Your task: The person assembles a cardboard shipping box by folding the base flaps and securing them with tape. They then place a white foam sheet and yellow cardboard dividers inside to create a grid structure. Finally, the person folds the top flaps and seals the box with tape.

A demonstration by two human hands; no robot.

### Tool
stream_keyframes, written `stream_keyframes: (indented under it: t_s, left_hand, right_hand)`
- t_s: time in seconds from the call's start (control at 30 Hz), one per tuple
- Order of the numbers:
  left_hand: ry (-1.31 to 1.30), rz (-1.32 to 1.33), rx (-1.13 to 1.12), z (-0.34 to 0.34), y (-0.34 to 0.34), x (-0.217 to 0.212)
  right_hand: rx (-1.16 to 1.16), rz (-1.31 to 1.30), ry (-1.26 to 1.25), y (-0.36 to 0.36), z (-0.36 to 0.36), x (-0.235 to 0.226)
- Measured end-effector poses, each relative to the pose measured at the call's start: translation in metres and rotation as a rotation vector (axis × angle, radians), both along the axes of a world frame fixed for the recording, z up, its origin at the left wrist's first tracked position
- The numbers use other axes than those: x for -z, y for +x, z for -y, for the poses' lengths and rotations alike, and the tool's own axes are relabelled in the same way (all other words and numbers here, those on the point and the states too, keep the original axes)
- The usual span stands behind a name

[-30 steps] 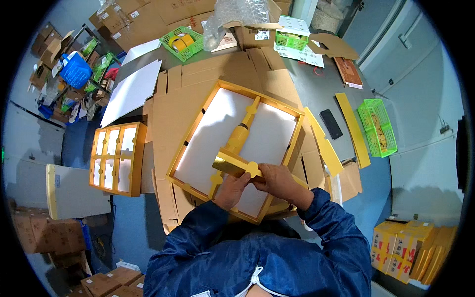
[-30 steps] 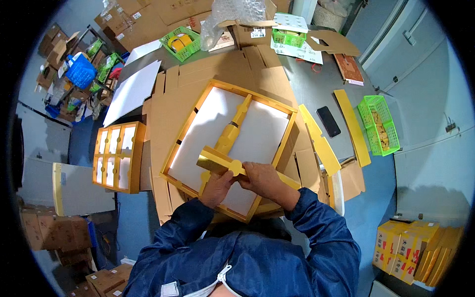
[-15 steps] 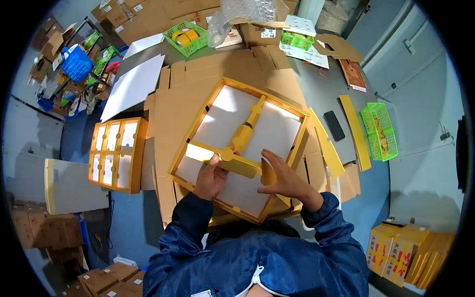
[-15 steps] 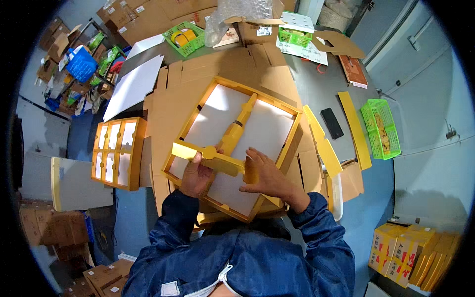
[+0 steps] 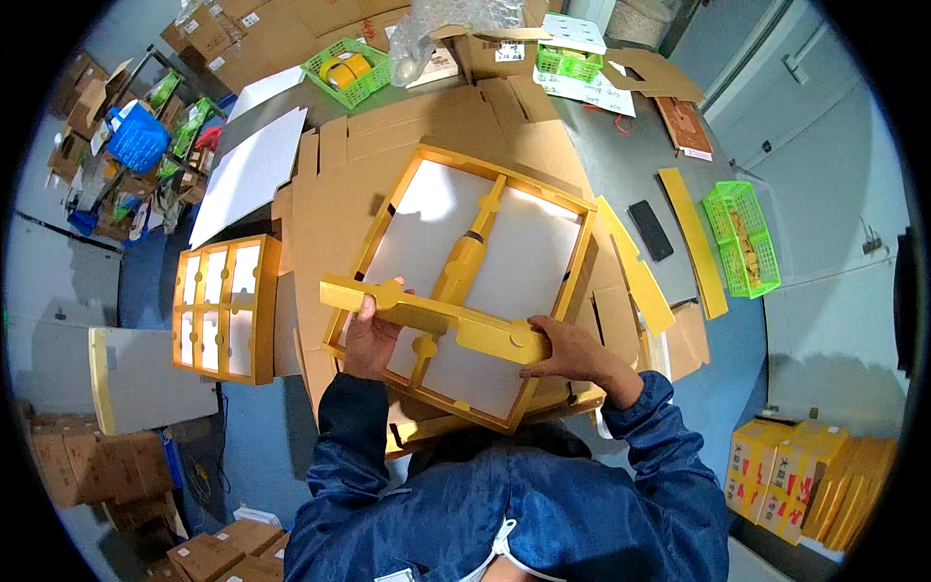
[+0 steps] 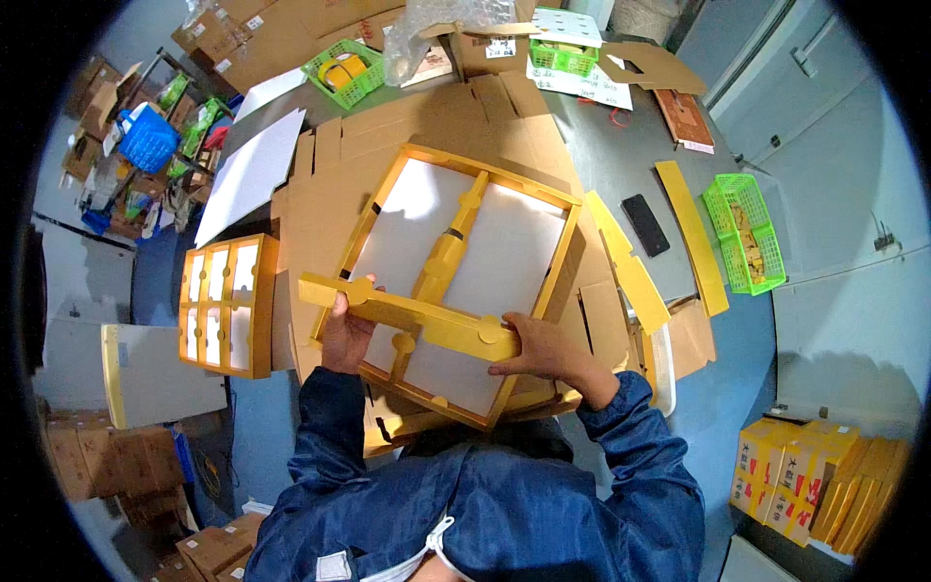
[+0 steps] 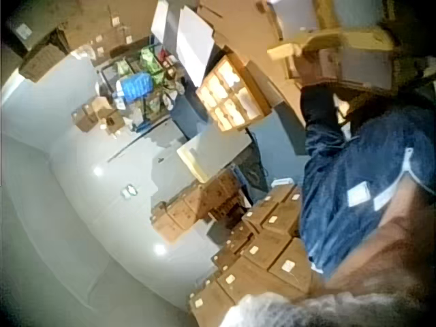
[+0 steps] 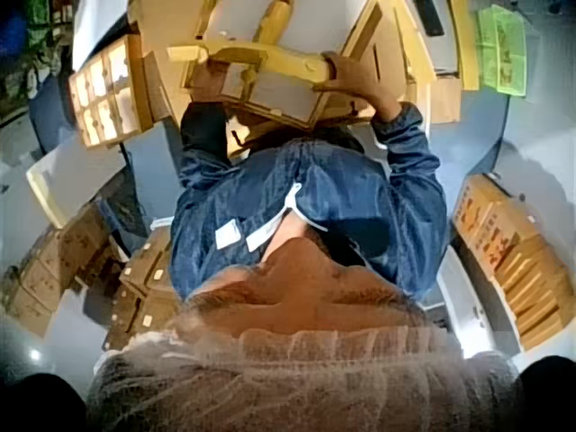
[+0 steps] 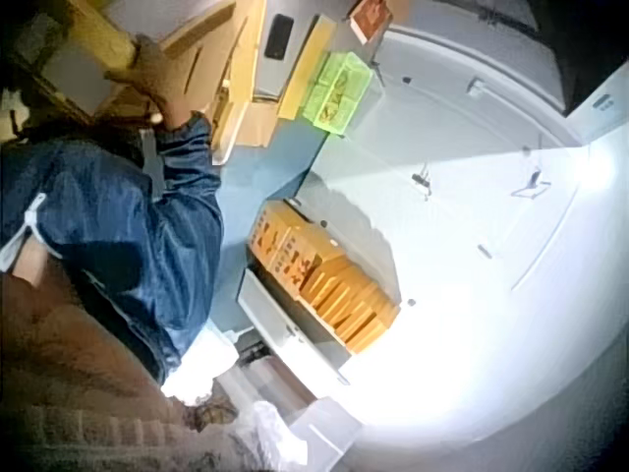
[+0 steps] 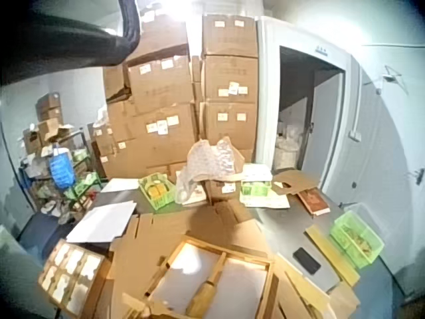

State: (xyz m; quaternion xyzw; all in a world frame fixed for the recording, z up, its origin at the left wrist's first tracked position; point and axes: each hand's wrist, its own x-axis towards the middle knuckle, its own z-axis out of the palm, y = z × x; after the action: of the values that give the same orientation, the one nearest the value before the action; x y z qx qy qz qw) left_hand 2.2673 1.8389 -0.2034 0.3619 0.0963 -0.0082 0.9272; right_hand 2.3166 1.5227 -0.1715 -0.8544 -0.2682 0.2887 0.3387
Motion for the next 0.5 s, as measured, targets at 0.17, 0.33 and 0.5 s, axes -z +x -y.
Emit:
stream_keyframes:
  t_s: [0.17, 0.33, 0.5]
  left_hand:
    - [0.006, 0.058, 0.014, -0.008, -0.004, 0.010]
    - [0.485, -0.053, -0.251, -0.024, -0.006, 0.005]
    - [2.010, 0.426, 0.476, -0.033, 0.010, -0.077]
  right_hand:
    - [-0.004, 0.099, -0.182, -0.002, -0.003, 0.008]
    - [0.050, 0.136, -0.184, 0.017, 0.022, 0.010]
    - [-0.030, 0.246, -0.133, 0.032, 0.049, -0.019]
